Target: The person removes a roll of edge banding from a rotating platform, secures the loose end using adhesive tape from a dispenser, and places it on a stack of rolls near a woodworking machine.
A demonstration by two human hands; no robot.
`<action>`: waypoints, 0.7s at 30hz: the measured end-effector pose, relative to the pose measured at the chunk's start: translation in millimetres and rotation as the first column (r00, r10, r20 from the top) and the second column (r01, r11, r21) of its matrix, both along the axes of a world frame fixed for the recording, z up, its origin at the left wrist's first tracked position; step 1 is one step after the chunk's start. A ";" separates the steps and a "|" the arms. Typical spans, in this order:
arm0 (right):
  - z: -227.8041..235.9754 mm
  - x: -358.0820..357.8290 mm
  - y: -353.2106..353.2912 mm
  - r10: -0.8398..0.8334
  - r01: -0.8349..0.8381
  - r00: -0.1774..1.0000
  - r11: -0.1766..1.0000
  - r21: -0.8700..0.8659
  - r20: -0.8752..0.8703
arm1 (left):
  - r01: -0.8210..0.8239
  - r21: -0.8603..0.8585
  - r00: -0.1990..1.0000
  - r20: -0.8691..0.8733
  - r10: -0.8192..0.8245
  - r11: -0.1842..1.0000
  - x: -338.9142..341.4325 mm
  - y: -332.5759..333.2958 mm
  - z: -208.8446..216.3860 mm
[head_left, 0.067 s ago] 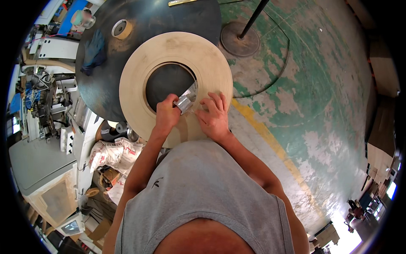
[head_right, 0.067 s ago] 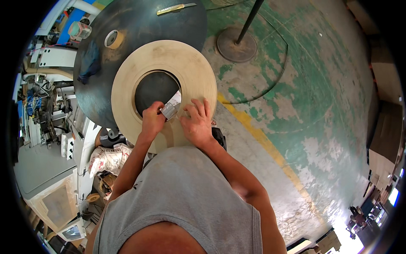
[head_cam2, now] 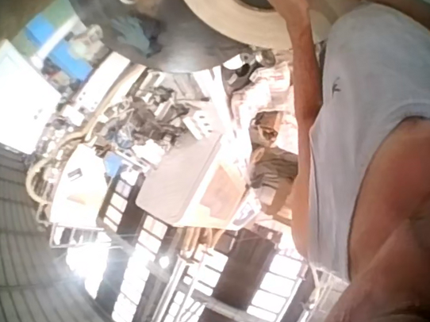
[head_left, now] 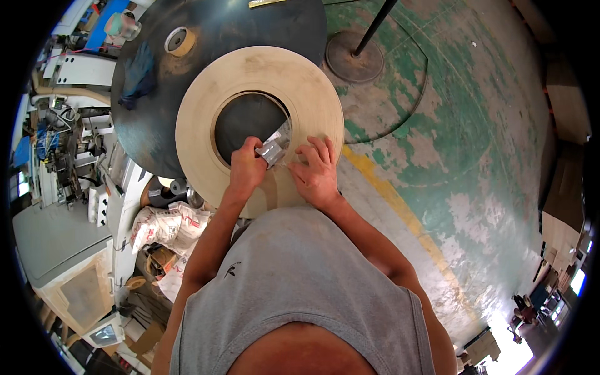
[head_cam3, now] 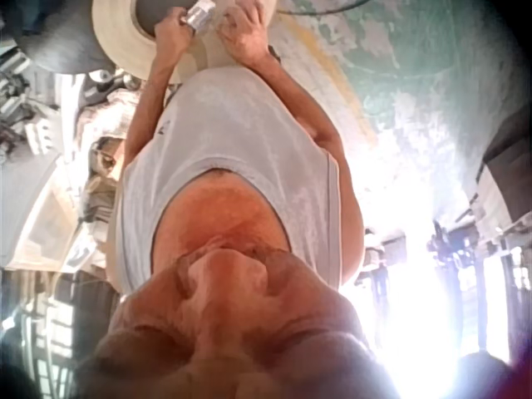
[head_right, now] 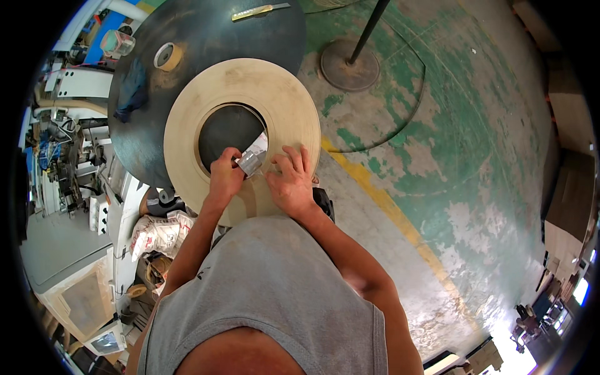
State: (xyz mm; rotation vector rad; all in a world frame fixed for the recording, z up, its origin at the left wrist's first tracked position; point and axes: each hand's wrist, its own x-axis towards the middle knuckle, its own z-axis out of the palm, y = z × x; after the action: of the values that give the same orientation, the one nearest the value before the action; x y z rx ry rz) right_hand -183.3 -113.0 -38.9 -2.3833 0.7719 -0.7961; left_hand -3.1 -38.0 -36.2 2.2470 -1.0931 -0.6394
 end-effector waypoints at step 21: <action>3.2 -8.9 3.1 -0.031 0.031 0.999 0.999 0.015 0.009 | 0.313 0.261 0.946 -0.175 -0.274 0.913 17.3 -8.7 -12.2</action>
State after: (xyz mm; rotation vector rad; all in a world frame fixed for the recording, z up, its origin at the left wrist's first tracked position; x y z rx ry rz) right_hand -192.2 -109.9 -35.7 -2.3584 0.8095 -0.8107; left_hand 14.2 -46.7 -48.4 2.2495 -1.3566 -1.1232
